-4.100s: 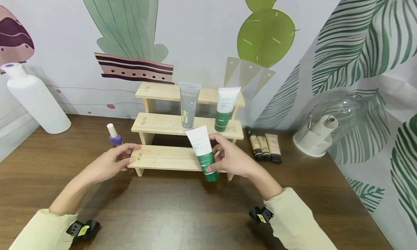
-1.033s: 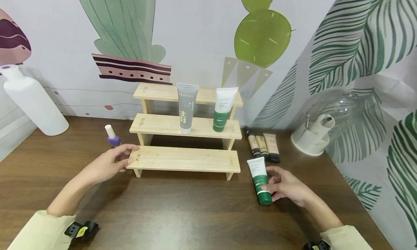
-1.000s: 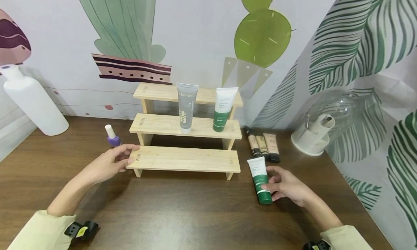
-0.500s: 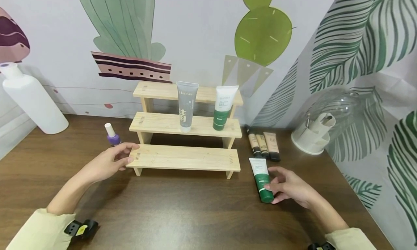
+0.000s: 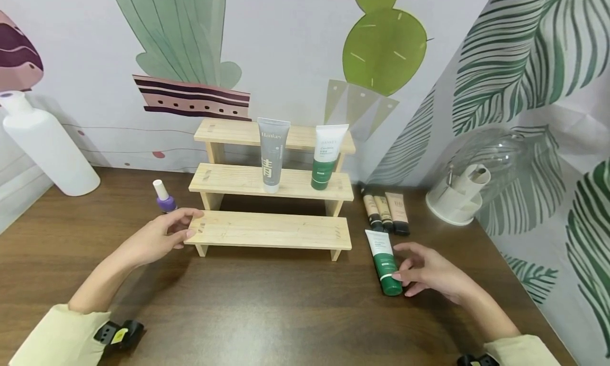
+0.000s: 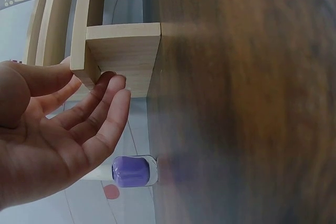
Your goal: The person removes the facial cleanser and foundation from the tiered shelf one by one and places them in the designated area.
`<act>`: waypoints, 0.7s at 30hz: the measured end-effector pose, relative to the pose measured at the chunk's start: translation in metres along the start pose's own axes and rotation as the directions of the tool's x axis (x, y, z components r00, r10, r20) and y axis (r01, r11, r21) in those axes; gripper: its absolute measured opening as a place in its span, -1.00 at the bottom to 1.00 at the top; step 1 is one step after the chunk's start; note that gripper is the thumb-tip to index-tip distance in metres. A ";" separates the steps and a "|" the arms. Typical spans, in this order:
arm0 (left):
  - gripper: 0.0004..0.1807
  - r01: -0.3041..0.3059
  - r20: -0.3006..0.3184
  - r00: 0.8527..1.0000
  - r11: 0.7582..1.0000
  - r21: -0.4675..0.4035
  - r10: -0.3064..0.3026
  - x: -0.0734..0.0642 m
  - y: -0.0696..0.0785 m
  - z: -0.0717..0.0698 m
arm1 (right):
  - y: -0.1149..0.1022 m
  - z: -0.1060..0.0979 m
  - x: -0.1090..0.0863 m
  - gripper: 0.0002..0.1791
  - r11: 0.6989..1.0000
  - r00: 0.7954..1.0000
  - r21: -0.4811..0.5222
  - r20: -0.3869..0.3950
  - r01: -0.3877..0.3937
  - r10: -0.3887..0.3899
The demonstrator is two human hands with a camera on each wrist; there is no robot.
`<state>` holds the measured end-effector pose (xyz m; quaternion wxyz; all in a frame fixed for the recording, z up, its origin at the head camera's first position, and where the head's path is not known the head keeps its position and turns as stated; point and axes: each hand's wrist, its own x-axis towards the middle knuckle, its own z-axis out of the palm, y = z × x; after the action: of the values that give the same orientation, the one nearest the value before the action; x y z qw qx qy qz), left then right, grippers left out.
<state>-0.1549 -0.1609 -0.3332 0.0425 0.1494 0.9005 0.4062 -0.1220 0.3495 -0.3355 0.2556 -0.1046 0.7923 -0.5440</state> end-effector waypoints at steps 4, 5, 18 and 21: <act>-0.64 0.000 -0.003 1.000 1.000 0.002 0.000 0.000 0.000 0.000 | -0.006 -0.004 0.001 -0.36 0.998 0.999 -0.057 0.023 0.034 -0.033; -0.64 0.001 -0.003 1.000 1.000 0.003 -0.001 0.000 0.001 0.000 | -0.008 -0.005 0.001 -0.38 0.997 0.999 -0.068 0.029 0.044 -0.042; -0.64 0.012 -0.002 1.000 1.000 0.019 -0.011 -0.001 0.002 0.000 | -0.040 -0.002 0.016 -0.39 0.977 0.996 -0.196 0.010 0.086 -0.086; -0.64 0.011 -0.003 1.000 1.000 0.021 -0.011 -0.001 0.002 0.000 | -0.047 0.002 0.021 -0.38 0.975 0.995 -0.199 0.010 0.096 -0.095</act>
<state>-0.1539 -0.1598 -0.3316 0.0419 0.1443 0.9055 0.3969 -0.1437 0.3206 -0.2993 0.2177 -0.1679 0.8367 -0.4736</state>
